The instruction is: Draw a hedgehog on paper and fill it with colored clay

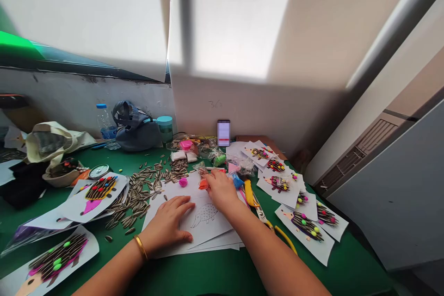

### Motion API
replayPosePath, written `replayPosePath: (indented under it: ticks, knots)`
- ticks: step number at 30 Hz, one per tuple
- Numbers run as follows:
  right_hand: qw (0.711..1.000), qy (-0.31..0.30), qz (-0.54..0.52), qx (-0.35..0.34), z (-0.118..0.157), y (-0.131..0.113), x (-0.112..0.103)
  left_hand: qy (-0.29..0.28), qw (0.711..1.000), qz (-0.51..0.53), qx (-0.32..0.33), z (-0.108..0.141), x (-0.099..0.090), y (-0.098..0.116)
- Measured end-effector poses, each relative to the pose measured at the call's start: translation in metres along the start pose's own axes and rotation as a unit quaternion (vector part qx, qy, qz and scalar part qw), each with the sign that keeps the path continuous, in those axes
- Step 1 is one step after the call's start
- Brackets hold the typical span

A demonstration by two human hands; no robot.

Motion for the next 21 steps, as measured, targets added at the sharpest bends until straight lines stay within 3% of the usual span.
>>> replayPosePath:
  ticks: [2, 5, 7, 10, 16, 21]
  knots:
    - [0.994, 0.047, -0.098, 0.005, 0.013, -0.008, -0.012, -0.003, 1.000, 0.002, 0.002, 0.000, 0.000, -0.001]
    - [0.960, 0.119, -0.254, 0.016, 0.037, -0.016, -0.021, -0.004, 1.000, 0.004, 0.002, -0.001, 0.000, -0.003]
    - [0.940, 0.161, -0.299, 0.026, 0.051, -0.015, -0.021, -0.006, 1.000, 0.004, 0.002, -0.002, 0.000, -0.004]
    - [0.934, 0.190, -0.300, 0.026, 0.060, -0.005, -0.014, -0.012, 1.000, 0.004, 0.000, -0.002, 0.000, -0.005]
    - [0.951, 0.170, -0.258, 0.030, 0.056, 0.031, -0.012, -0.019, 1.000, 0.023, -0.009, -0.002, -0.003, -0.006]
    - [0.960, 0.163, -0.227, 0.030, 0.056, 0.045, -0.015, -0.019, 0.999, 0.044, -0.007, -0.002, -0.005, -0.007]
Point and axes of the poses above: each hand's wrist, its own z-axis away from the middle knuckle, its own x-axis out of the palm, y = z × x, the point moved 6 cm from there along -z, towards the middle knuckle, and after that the axes turned 4 degrees about y, right-handed, at the moved point
